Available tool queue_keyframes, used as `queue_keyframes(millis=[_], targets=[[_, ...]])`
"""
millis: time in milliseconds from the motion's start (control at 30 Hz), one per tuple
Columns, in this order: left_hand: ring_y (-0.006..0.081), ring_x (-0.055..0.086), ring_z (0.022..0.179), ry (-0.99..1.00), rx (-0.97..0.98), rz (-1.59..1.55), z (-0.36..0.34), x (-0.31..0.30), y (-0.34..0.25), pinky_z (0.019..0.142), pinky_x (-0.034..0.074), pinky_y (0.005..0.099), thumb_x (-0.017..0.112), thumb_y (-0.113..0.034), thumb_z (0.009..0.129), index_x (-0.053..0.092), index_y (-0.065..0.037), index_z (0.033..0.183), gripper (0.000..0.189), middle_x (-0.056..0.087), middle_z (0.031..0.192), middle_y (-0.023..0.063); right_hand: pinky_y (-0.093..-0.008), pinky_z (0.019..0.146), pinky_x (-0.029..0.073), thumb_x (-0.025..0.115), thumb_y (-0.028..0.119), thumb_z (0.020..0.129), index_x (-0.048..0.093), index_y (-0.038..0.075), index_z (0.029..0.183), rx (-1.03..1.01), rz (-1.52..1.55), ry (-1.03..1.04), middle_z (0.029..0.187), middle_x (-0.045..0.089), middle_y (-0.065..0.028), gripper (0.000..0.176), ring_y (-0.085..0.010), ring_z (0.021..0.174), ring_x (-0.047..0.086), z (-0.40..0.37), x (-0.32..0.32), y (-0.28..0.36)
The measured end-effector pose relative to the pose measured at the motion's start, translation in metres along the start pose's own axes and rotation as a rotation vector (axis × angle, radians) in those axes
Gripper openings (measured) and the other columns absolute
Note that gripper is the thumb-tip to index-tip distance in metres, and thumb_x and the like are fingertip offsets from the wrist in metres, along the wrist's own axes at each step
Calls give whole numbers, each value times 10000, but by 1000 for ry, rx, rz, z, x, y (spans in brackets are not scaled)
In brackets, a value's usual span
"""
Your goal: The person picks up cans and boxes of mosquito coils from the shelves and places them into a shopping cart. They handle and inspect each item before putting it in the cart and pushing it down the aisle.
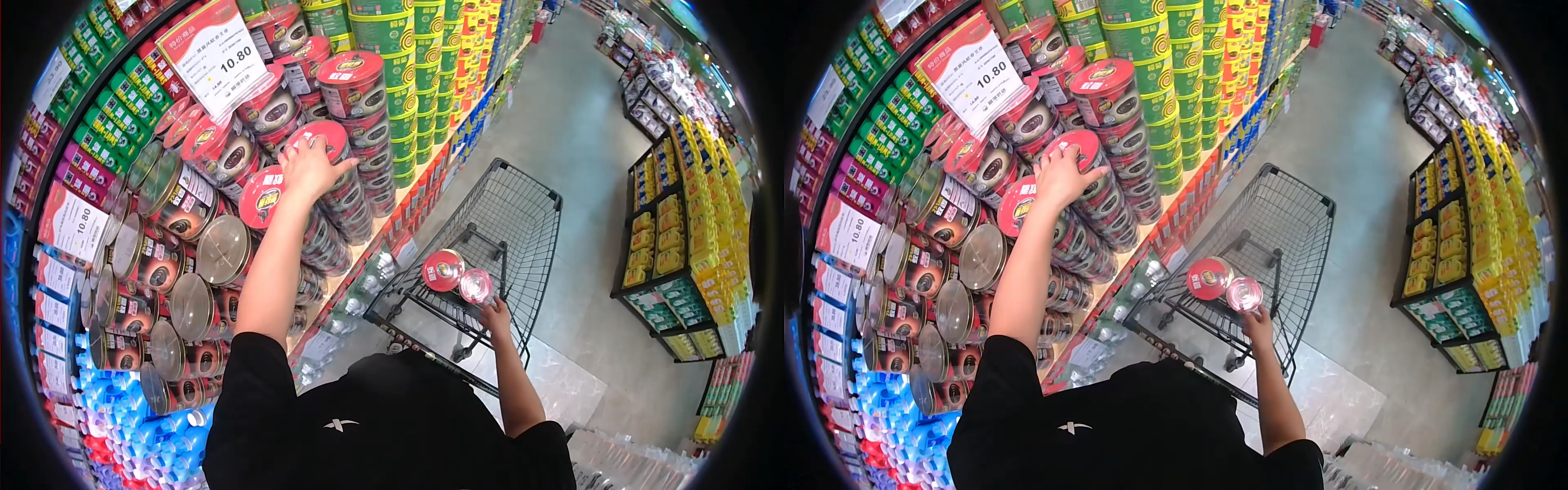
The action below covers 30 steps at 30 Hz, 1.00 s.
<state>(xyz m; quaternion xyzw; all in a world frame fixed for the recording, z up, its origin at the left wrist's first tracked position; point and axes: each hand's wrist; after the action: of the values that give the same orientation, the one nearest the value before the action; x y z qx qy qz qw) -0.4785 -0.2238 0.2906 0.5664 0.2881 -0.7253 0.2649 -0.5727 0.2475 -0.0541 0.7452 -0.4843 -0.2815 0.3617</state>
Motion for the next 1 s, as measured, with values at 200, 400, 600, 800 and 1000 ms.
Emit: queue_keyframes(millis=[200,400,600,800,1000], targets=[[451,389,1416,-242,5,-128,27,-3,-5,1166,315,525,728,-645,790,469,-87,1484,927,383,1534,300,-313,815,563,685,142,932,471,32,1467,-237,-293,-96,1301,624,-171,587,-208,1033,662,-57,-14,-43],[514,305,1450,-320,29,-469,94,-7,-35,1160,342,500,834,-608,694,263,-222,1590,1130,245,1521,446,-327,849,579,665,94,934,581,43,1362,-514,-355,-258,1343,602,-154,439,-241,1179,625,-147,-7,-19],[514,394,1388,-276,-109,-595,113,5,-59,1119,392,515,894,-550,649,314,-266,1558,1115,223,1542,397,-324,843,585,614,30,935,621,53,1304,-601,-472,-387,1360,587,-147,370,-280,1219,599,-163,-12,-39],[459,521,1278,-411,-119,-652,110,10,-59,1057,459,492,893,-495,666,486,-218,1450,926,388,1469,310,-319,849,580,604,16,937,628,48,1291,-606,-490,-452,1360,588,-151,356,-287,1225,595,-162,-11,-67],[455,501,1294,-618,27,-680,91,16,-63,1060,444,496,884,-461,699,542,-130,1402,849,407,1456,309,-355,871,578,590,28,938,631,47,1291,-597,-420,-443,1363,596,-162,355,-313,1235,592,-163,-12,-60]])
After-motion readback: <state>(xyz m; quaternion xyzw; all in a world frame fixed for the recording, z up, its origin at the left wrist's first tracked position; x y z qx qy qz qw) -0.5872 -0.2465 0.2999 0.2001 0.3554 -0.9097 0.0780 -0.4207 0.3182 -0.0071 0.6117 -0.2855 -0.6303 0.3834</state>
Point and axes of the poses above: each hand's wrist, its own z-axis towards the middle knuckle, its own x-axis out of the palm, y = z × x
